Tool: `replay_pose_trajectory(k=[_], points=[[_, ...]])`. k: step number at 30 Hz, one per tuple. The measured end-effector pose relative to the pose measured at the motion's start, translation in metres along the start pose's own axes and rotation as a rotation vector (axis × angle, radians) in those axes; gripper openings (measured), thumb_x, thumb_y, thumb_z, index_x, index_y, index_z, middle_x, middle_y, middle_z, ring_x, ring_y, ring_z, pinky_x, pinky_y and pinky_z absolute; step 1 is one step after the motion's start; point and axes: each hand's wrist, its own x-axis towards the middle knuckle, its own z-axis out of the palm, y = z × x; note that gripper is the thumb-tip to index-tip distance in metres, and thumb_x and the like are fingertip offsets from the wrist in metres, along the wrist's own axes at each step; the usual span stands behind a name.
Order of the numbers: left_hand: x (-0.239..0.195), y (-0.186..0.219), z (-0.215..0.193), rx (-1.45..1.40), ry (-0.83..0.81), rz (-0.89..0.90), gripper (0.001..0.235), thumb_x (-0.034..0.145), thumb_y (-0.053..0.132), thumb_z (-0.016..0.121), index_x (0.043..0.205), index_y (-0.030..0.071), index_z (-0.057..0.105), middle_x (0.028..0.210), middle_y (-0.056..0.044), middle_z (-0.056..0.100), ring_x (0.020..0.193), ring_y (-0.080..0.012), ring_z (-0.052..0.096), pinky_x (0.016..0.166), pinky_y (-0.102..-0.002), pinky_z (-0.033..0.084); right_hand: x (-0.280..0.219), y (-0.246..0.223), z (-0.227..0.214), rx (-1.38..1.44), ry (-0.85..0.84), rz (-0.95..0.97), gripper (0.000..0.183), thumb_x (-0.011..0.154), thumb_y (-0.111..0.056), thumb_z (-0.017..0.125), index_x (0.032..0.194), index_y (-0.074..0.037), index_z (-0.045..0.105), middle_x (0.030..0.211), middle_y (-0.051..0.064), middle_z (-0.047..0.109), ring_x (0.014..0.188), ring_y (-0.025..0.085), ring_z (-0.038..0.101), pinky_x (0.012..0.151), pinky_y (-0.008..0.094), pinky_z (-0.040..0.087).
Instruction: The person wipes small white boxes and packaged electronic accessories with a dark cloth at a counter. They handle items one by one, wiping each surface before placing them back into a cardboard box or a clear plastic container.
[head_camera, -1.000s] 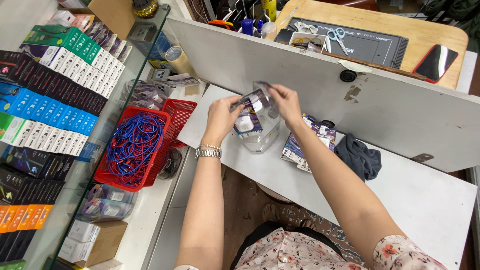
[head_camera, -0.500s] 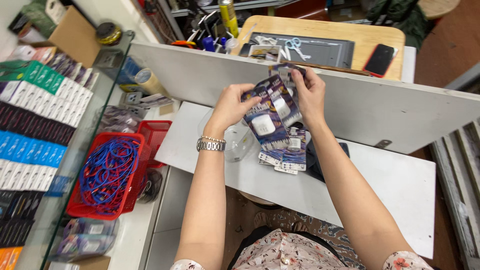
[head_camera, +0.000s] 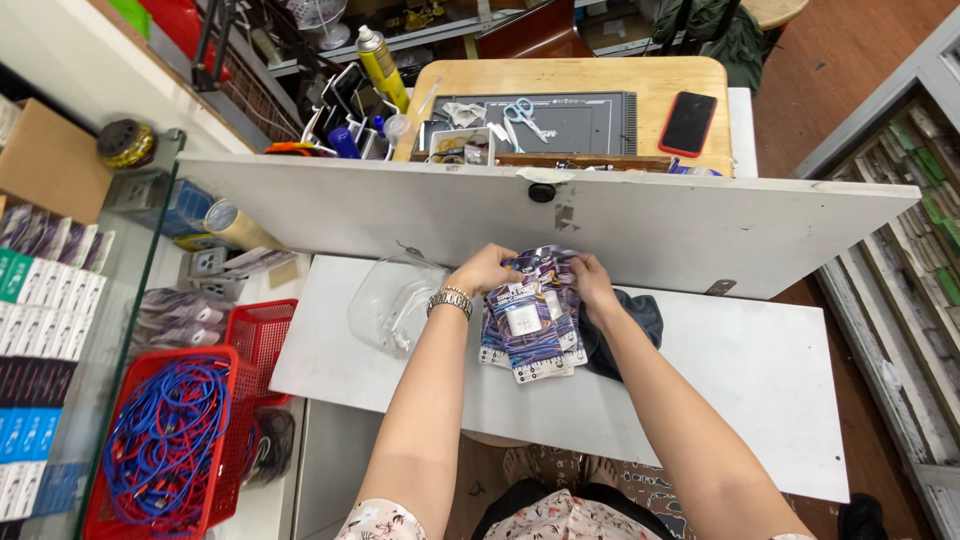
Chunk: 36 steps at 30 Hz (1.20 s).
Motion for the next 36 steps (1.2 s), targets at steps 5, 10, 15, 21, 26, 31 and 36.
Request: replay_pose_trajectory(k=[5,10,15,21,26,31,36], points=[[0.038,-0.026,0.006,0.031,0.016,-0.067,0.045,0.077,0.020,0.085,0.118,0.005,0.074,0.098,-0.010,0.078,0.083,-0.0172,0.072,0.079,-0.033,0.055,-0.018,0.003,0.006,-0.266,0.032,-0.115,0.059,0.099,-0.032,0.062,0.144,0.001,0.044,0.140,0.018,0.056,0.129,0.029,0.055,0.108,0.036,0.044],[0.046,-0.038,0.014,0.017,0.063,-0.064,0.041,0.077,0.020,0.085,0.115,0.008,0.074,0.099,-0.008,0.078,0.087,-0.0169,0.071,0.084,-0.032,0.054,-0.097,-0.044,0.025,-0.628,0.140,-0.481,0.076,0.092,-0.048,0.064,0.153,-0.007,0.043,0.158,0.024,0.039,0.147,0.042,0.036,0.119,0.050,0.033],[0.034,-0.034,0.017,0.048,0.161,-0.032,0.041,0.078,0.020,0.083,0.117,0.009,0.073,0.108,-0.014,0.077,0.100,-0.0262,0.072,0.091,-0.037,0.054,-0.130,-0.071,0.050,-0.994,-0.135,-0.610,0.088,0.082,-0.053,0.072,0.154,-0.012,0.042,0.159,0.027,0.024,0.147,0.047,0.019,0.114,0.060,0.022],[-0.011,-0.014,0.003,0.119,0.486,0.168,0.040,0.087,0.015,0.073,0.126,0.007,0.069,0.120,-0.021,0.070,0.114,-0.0359,0.065,0.097,-0.043,0.050,-0.117,-0.044,0.088,-1.294,-0.006,-0.548,0.082,0.092,-0.063,0.059,0.149,-0.004,0.047,0.164,0.023,0.027,0.153,0.042,0.019,0.116,0.058,0.020],[-0.064,0.003,-0.023,-0.207,0.666,-0.011,0.027,0.097,0.020,0.061,0.120,0.010,0.072,0.109,-0.014,0.077,0.099,-0.0278,0.074,0.091,-0.038,0.057,-0.100,-0.033,0.117,-1.371,-0.076,-0.476,0.090,0.092,-0.071,0.051,0.152,-0.005,0.044,0.162,0.019,0.032,0.152,0.039,0.020,0.119,0.061,0.014],[-0.125,-0.032,-0.054,0.109,1.313,-0.106,0.021,0.092,0.013,0.068,0.112,0.011,0.073,0.123,-0.010,0.069,0.125,-0.0274,0.057,0.107,-0.046,0.045,-0.092,-0.045,0.133,-1.435,-0.238,-0.327,0.093,0.087,-0.077,0.051,0.154,-0.013,0.041,0.162,0.015,0.031,0.152,0.037,0.016,0.121,0.063,0.004],[-0.163,-0.086,-0.049,0.014,1.535,-0.736,0.069,0.079,0.014,0.075,0.141,0.014,0.048,0.153,-0.017,0.039,0.143,-0.0398,0.027,0.108,-0.063,0.028,-0.094,-0.049,0.141,-1.493,-0.295,-0.294,0.089,0.085,-0.073,0.055,0.154,-0.019,0.041,0.164,0.015,0.028,0.154,0.040,0.011,0.118,0.067,0.002]])
